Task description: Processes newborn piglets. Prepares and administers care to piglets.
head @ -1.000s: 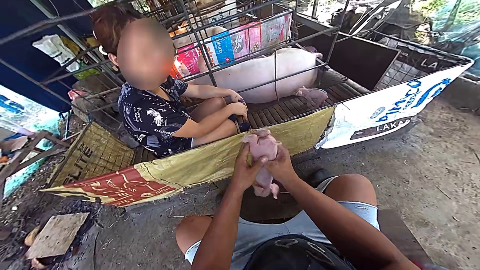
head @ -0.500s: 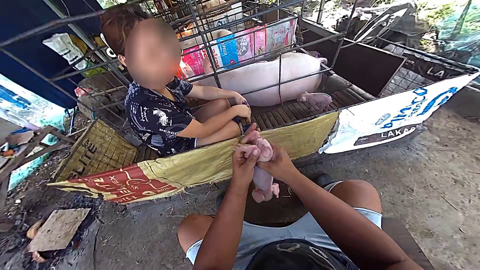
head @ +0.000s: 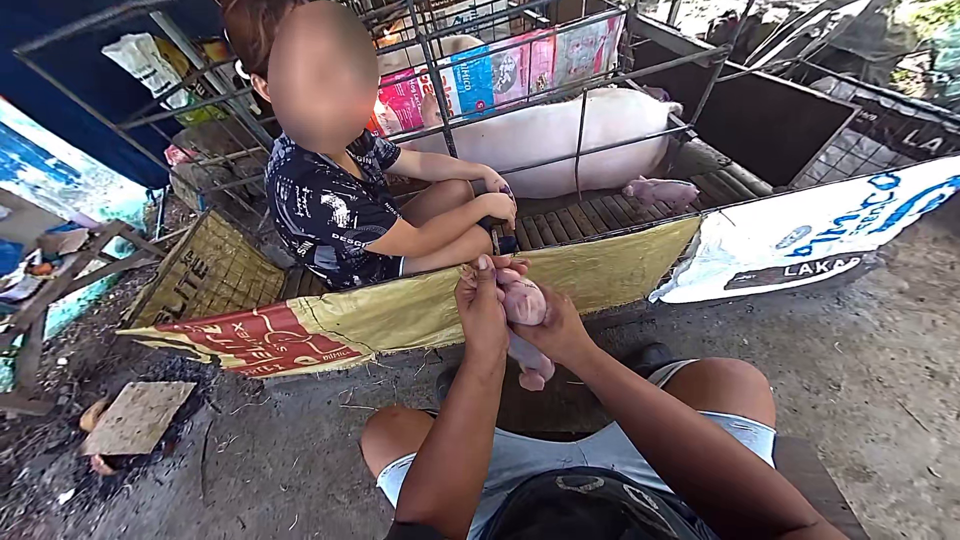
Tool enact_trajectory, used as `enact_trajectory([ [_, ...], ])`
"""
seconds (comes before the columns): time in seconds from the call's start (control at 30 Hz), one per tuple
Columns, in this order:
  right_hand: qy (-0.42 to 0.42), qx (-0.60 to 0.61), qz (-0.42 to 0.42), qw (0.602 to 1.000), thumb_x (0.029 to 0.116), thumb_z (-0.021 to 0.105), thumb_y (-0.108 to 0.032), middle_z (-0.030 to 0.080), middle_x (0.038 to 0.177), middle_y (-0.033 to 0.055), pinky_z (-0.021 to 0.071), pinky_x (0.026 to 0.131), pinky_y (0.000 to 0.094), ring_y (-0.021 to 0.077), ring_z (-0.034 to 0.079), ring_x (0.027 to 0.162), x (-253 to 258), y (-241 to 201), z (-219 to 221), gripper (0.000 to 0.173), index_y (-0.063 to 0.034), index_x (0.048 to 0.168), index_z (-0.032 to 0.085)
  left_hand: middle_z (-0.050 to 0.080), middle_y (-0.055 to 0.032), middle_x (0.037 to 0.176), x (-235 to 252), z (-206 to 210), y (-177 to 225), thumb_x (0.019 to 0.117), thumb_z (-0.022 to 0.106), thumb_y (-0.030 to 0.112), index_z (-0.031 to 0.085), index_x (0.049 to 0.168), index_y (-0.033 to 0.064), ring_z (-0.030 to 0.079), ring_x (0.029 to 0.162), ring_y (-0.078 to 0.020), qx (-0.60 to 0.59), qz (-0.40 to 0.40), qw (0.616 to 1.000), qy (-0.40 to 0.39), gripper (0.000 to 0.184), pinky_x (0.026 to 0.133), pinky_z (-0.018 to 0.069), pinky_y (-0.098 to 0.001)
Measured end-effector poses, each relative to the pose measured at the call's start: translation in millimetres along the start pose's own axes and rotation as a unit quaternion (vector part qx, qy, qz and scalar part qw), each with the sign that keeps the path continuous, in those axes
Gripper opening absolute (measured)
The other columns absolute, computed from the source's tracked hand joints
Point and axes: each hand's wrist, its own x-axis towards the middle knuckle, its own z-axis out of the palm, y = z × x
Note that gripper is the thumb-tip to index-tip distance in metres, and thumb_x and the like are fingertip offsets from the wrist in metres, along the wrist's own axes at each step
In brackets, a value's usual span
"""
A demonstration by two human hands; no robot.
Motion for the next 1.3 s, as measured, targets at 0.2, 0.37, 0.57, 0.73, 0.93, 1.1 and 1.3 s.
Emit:
enact_trajectory([
  [0.2,-0.015,0.019,-0.004,1.000,0.0791,0.081,-0.022,0.076,0.101,0.0070,0.0586,0.090,0.0267,0.0058,0.071,0.096,-10.3,6.0,3.7,0.046,0.0009,0.117,0.069,0.072,-0.0084,0.080,1.0,1.8,19.9,0.1110,0.042,0.024,0.066,0.098,0.0067,0.074,0.079,-0.0250,-0.027,0.021,0.999,0.025,0.032,0.085,0.0623,-0.0492],
  [0.37,0.011,0.068,-0.005,0.998,0.0792,0.081,-0.018,0.075,0.102,0.0070,0.0595,0.091,0.0270,0.0060,0.071,0.096,-13.9,7.1,8.6,0.046,0.0026,0.118,0.068,0.066,-0.0064,0.093,9.5,-11.0,8.8,0.1090,0.047,0.017,0.061,0.120,0.0095,0.072,0.086,-0.0232,0.014,0.071,0.996,-0.055,0.019,0.087,0.0621,-0.0476],
  [0.57,0.014,0.065,0.035,0.997,0.0769,0.081,-0.018,0.075,0.099,0.0043,0.0595,0.088,0.0251,0.0043,0.071,0.093,-10.1,4.9,7.1,0.044,-0.0002,0.116,0.069,0.062,-0.0105,0.138,-2.2,-18.8,-11.3,0.1064,0.054,0.033,0.011,0.163,0.0329,0.067,0.116,-0.0260,0.035,0.119,0.988,-0.087,0.071,0.097,0.0578,-0.0412],
  [0.73,0.035,0.136,0.049,0.989,0.0748,0.081,-0.010,0.076,0.098,0.0043,0.0617,0.087,0.0281,0.0081,0.073,0.093,-8.0,6.6,4.1,0.043,0.0004,0.114,0.068,0.037,-0.0145,0.163,-28.1,-33.9,-25.2,0.1002,0.065,0.034,-0.003,0.163,0.0203,0.047,0.143,-0.0309,0.040,0.073,0.995,-0.050,0.094,0.117,0.0417,-0.0466],
  [0.93,0.037,0.133,0.041,0.990,0.0770,0.082,-0.012,0.076,0.097,0.0035,0.0620,0.086,0.0278,0.0078,0.073,0.091,-10.8,6.1,2.1,0.039,-0.0003,0.112,0.069,0.069,-0.0135,0.116,-44.0,-43.3,-31.2,0.0911,0.074,0.009,0.066,0.115,-0.0019,0.066,0.111,-0.0222,0.148,0.075,0.985,-0.037,0.027,0.100,0.0549,-0.0398],
  [1.1,0.005,0.120,0.050,0.992,0.0750,0.082,-0.014,0.076,0.098,0.0030,0.0613,0.087,0.0277,0.0070,0.072,0.092,-9.0,-1.0,-0.5,0.043,-0.0010,0.114,0.069,0.070,-0.0121,0.117,-29.7,-41.4,-25.3,0.0969,0.069,0.011,0.072,0.112,0.0004,0.067,0.108,-0.0197,0.075,0.101,0.987,-0.096,0.019,0.096,0.0567,-0.0375],
  [1.3,-0.031,0.099,0.024,0.994,0.0760,0.081,-0.017,0.075,0.098,0.0015,0.0598,0.087,0.0263,0.0041,0.071,0.093,-4.3,-8.4,-8.3,0.040,-0.0019,0.112,0.070,0.070,-0.0098,0.121,-17.4,-36.8,-15.2,0.0975,0.069,0.015,0.066,0.119,0.0009,0.067,0.108,-0.0154,0.037,0.087,0.975,-0.200,0.026,0.097,0.0558,-0.0348],
])
